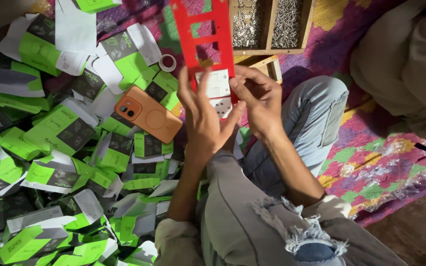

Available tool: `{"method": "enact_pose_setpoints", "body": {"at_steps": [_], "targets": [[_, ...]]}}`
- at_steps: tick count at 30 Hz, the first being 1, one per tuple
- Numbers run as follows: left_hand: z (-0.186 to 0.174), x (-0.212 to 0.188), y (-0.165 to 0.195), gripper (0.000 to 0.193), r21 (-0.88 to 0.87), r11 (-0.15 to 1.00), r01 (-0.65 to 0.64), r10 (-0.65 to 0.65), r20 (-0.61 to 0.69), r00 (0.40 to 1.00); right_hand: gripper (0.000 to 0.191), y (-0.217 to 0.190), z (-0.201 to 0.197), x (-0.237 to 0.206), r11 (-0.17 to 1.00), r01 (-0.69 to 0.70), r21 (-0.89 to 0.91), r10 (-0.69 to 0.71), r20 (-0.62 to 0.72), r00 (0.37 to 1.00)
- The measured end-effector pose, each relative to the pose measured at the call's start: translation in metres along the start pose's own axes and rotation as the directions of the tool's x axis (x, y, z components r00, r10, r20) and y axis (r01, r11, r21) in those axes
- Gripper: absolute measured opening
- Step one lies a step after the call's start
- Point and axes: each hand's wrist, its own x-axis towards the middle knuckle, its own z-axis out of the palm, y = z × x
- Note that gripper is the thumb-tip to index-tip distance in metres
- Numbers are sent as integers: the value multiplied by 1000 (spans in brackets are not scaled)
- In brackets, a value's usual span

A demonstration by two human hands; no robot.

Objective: The person sits on a patterned floor mat and assembles small metal screws and white plastic inserts into a red plastic frame. They repeatedly pick screws from a wooden box and place them into designated holes on the frame, then insert white plastic pieces into the frame's slots.

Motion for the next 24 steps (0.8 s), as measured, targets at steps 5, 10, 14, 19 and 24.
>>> {"method": "enact_pose_setpoints", "body": {"at_steps": [5, 10, 14, 19, 24], "targets": [[1, -2, 5, 88, 83, 997, 7, -17, 125, 992, 24, 2, -7, 4, 1000, 27, -15, -27, 11, 1000], [17, -5, 0, 83, 136, 990, 28, -40, 87, 995, 25, 3, 0, 3, 984, 131, -120, -126, 52, 991], [19, -14, -9, 66, -122, 989, 78, -76, 22, 997, 31, -6, 6, 4, 954, 125, -273, -97, 115, 989], [22, -25, -31, 47, -584, 780, 223, -256, 26, 966, 29, -13, 2, 15, 695, 472, -543, -211, 473, 855], [19, -25, -51, 45, -843, 423, 332, -503, 86, 860, 16, -17, -13, 53, 255, 533, -807, -352, 435, 828]]}}
